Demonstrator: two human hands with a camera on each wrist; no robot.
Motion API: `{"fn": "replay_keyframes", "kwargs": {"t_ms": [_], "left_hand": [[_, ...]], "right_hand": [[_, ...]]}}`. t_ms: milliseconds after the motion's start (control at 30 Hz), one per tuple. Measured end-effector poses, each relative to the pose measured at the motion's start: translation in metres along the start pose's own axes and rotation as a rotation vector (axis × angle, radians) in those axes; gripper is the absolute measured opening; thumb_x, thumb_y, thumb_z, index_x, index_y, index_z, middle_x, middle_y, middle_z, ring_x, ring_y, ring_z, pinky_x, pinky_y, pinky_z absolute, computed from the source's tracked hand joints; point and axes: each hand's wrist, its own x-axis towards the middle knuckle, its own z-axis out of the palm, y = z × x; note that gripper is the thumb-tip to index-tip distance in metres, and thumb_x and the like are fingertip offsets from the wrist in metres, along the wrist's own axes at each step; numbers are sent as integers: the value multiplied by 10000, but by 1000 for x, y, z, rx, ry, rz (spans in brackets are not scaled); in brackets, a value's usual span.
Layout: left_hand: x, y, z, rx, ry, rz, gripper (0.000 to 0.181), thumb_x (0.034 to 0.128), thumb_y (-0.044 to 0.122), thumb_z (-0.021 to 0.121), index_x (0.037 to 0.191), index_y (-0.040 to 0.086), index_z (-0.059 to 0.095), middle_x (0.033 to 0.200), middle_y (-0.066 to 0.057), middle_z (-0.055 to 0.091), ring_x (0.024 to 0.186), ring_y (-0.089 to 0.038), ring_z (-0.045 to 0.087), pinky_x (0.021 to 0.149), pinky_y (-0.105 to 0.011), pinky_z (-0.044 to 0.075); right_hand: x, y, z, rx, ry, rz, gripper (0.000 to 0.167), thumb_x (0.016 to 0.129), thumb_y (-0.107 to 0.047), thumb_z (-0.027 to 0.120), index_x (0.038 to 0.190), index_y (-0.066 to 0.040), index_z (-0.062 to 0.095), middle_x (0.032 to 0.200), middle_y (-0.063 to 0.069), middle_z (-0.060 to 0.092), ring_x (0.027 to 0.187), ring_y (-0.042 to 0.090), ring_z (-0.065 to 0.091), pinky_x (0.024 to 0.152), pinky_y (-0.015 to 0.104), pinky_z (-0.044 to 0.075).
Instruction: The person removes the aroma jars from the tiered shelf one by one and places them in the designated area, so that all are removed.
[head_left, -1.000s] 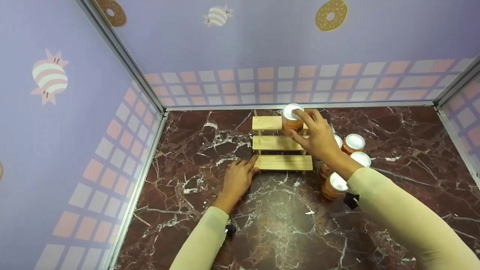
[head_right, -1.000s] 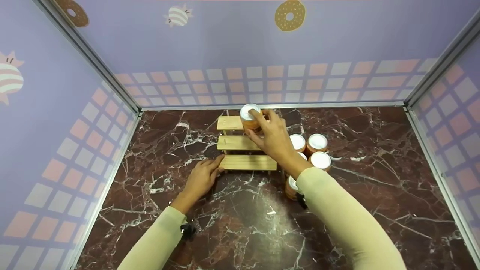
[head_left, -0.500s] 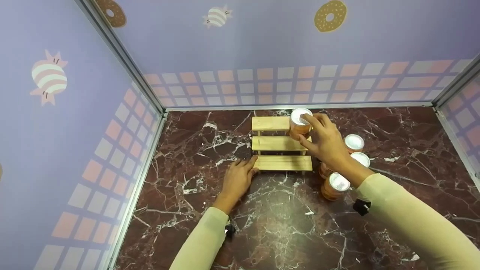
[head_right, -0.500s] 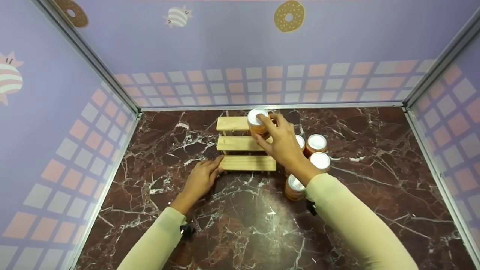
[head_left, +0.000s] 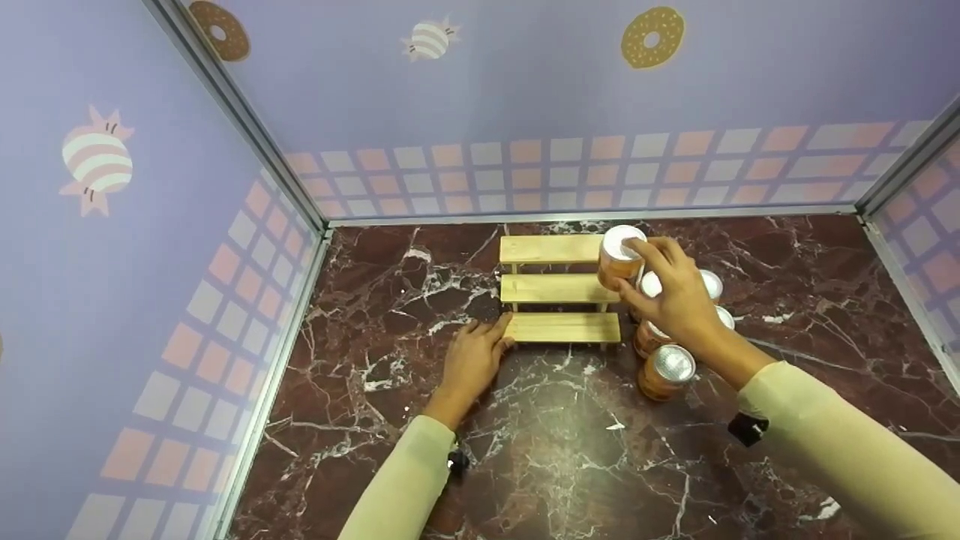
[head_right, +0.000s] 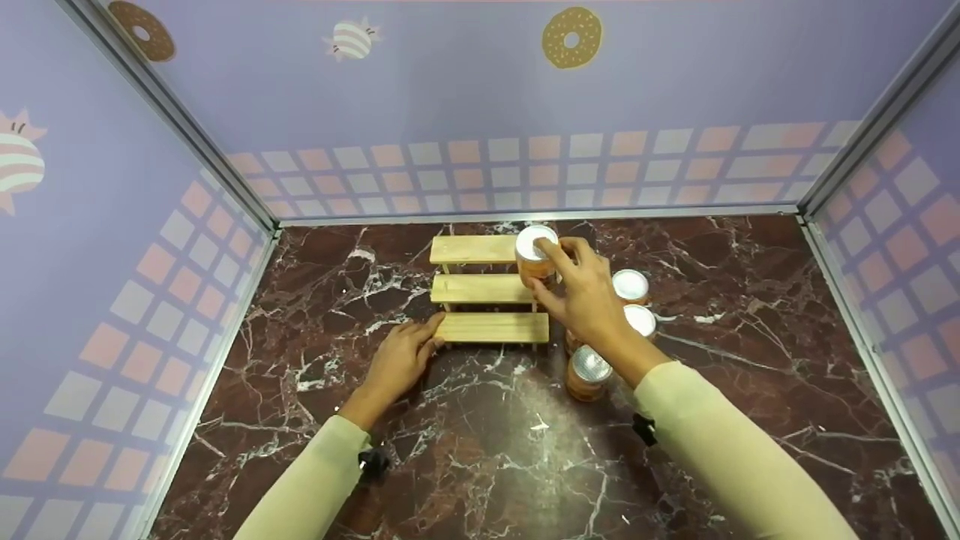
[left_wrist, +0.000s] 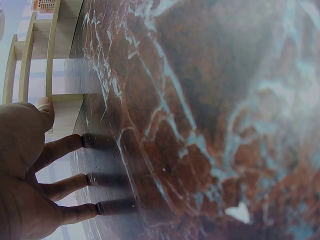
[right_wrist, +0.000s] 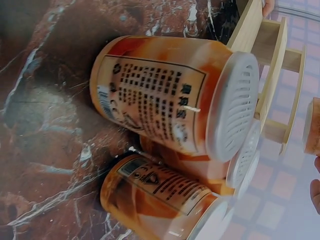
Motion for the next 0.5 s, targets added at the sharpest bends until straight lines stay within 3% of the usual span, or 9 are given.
{"fn": "replay_keyframes", "kwargs": {"t_ms": [333,500], "left_hand": [[0,-8,9,18,-18,-6,551,1086,557,601,1598,352,601,1280,-104,820,1267,-483,727,1083,-661,592],[2,-7,8,33,-28,-5,544,1095,553,587,1598,348,602,1290,-102,819,1273,-473,729,1106,-643,587]], "right_hand": [[-11,2,-12,-33,-10,39,601,906,-177,917,1446,-120,660,1306,296,656,1113,548,688,875,749,560],[-17,4,-17,-41,-6,38,598,901,-166,922,1437,-107,662,1299,304,648,1049,531,687,853,726,558]]}}
